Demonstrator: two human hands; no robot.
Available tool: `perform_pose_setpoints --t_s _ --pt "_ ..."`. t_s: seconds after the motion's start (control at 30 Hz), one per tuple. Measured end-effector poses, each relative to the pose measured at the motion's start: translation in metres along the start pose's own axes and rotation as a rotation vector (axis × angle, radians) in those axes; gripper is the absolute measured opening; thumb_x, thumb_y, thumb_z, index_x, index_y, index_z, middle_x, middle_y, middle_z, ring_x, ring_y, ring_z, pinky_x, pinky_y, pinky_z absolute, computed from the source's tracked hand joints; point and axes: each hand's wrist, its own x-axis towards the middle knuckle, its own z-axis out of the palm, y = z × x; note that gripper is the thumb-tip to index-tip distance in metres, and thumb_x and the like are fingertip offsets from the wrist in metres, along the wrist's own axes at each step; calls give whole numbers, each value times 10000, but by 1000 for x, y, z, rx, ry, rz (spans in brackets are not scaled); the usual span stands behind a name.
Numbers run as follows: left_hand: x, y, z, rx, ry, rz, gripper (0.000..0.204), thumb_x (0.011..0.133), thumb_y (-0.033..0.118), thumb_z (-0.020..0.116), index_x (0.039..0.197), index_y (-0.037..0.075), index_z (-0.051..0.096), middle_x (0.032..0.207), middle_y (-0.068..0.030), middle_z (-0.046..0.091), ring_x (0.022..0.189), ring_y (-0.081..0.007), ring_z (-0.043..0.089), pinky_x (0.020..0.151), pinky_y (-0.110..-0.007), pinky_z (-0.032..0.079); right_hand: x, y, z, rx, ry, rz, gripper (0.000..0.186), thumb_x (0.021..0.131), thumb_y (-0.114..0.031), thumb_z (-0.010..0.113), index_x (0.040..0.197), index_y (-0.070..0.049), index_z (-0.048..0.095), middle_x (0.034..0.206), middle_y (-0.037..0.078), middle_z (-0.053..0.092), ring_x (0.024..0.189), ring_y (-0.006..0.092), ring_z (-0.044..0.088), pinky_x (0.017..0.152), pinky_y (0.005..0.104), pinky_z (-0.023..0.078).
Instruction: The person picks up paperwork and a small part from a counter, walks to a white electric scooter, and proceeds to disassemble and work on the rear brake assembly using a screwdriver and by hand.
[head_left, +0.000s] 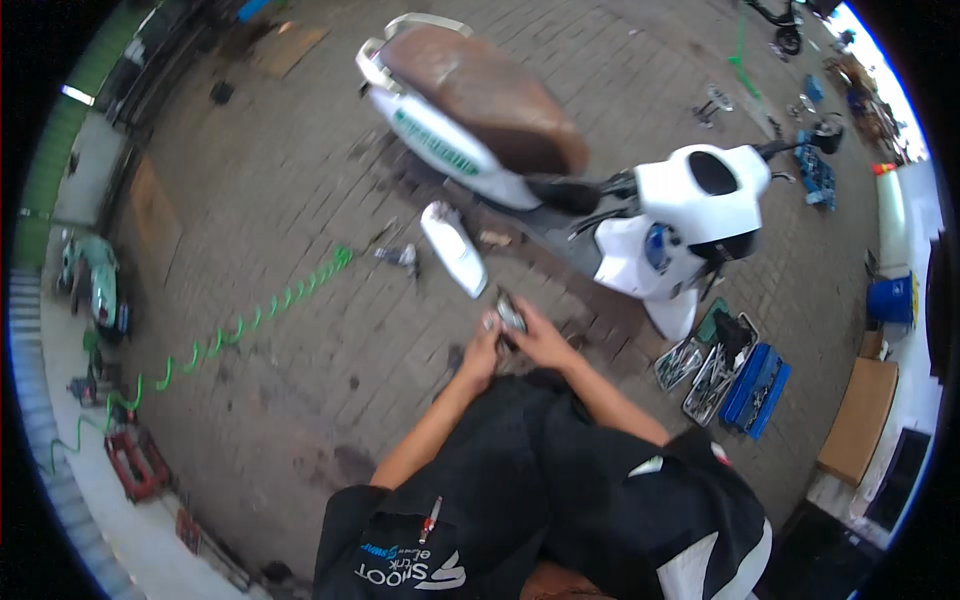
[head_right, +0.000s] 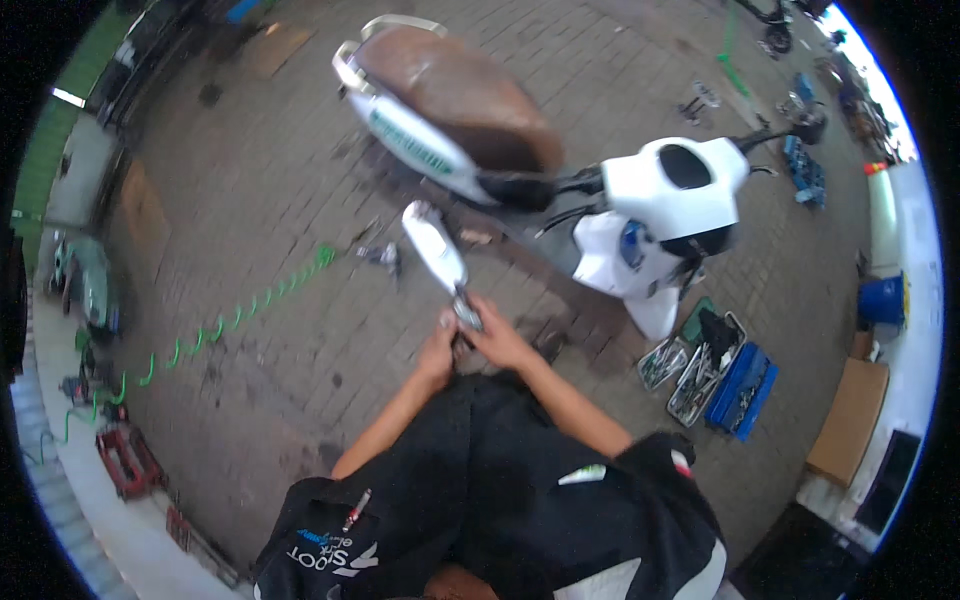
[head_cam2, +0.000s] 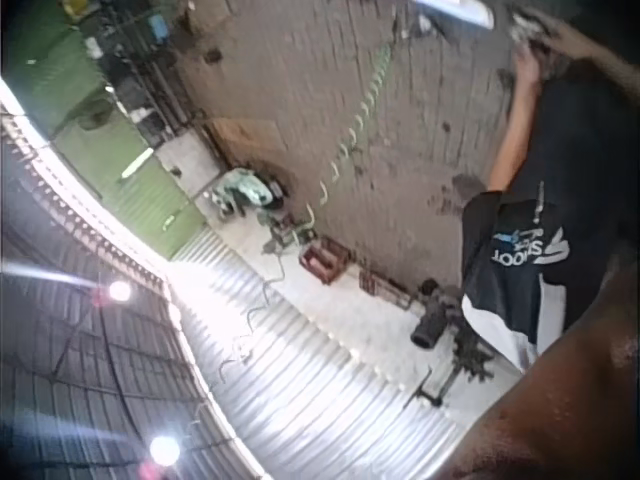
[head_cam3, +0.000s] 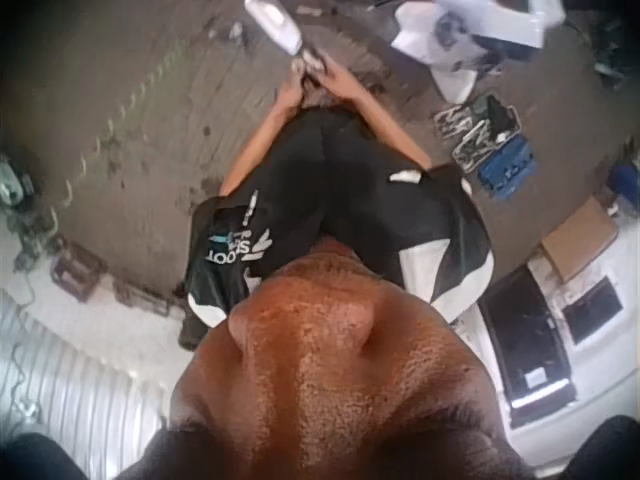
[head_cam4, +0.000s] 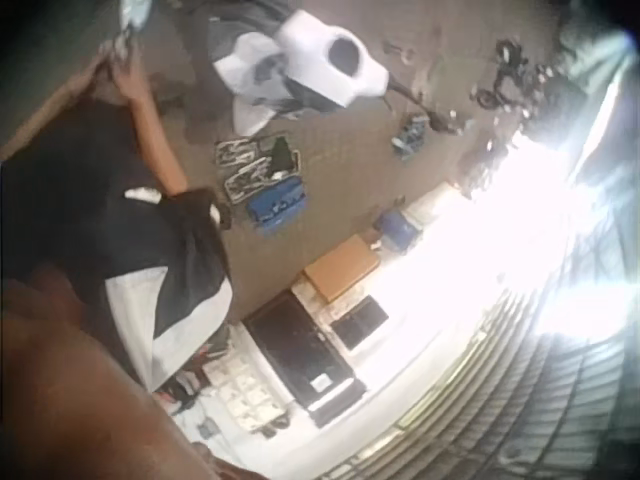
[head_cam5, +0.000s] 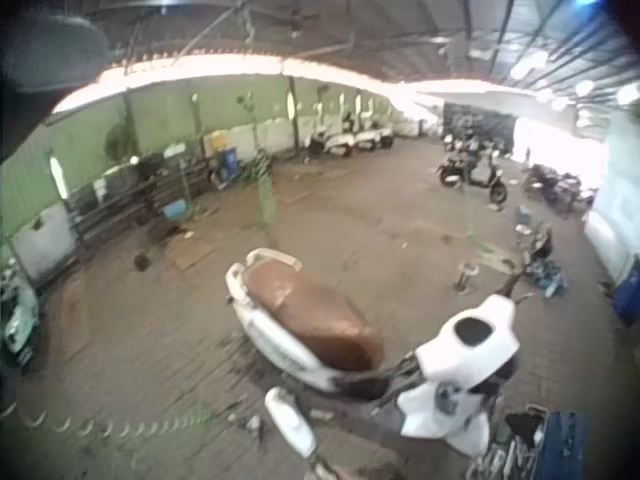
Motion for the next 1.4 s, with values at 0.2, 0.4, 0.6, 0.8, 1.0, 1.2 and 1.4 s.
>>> perform_pose_setpoints --t_s 0.2,0.4,0.6,0.8,1.0,1.2,1.4 --pt "-85 123 -116 -604 13 393 440 999 413 427 1292 87 458 1119 -43 584 955 -152 593 807 -352 523 86 -150 101 -216 94 -524 592 702 -204 793 1237 -96 566 1230 136 531 1161 324 473 983 398 363" --pt "-141 171 -150 -736 -58 614 411 1009 267 355 1362 60 386 1240 -92 548 1106 -203 572 910 -386 513 96 -212 150 21 172 -484 271 708 -58 786 961 -72 692 1066 89 575 1018 211 569 871 337 451" --pt "-159 191 -151 -761 -120 676 459 911 191 448 1343 44 398 1236 -116 540 1114 -222 561 941 -388 483 89 -247 148 -137 159 -630 200 749 -12 721 936 -34 654 971 77 624 962 238 574 807 341 452" --pt "-140 194 -131 -633 -177 568 330 908 246 447 1174 54 474 1133 -92 546 1065 -200 551 868 -337 459 63 -245 139 35 340 -339 150 796 -24 690 939 -15 644 887 80 650 868 213 610 788 325 467" --pt "-115 183 -65 -601 -249 374 405 995 430 366 1108 76 529 1092 -80 591 1005 -213 582 871 -355 463 4 -218 92 351 502 -142 187 797 -70 714 963 -12 651 956 101 643 906 209 624 803 323 479" --pt "-122 148 39 -491 -414 192 488 1003 462 338 1264 80 493 1171 -81 590 1097 -230 559 905 -355 458 -83 -192 18 -372 710 -412 354 709 -119 757 1053 -82 680 1040 122 615 953 311 591 818 393 473" --pt "-130 63 178 -217 -469 163 414 994 326 463 1315 68 424 1199 -108 554 1097 -244 549 878 -389 495 -209 -152 -74 -350 932 -244 251 759 -47 720 1008 -59 693 1010 108 613 889 261 611 749 345 496"
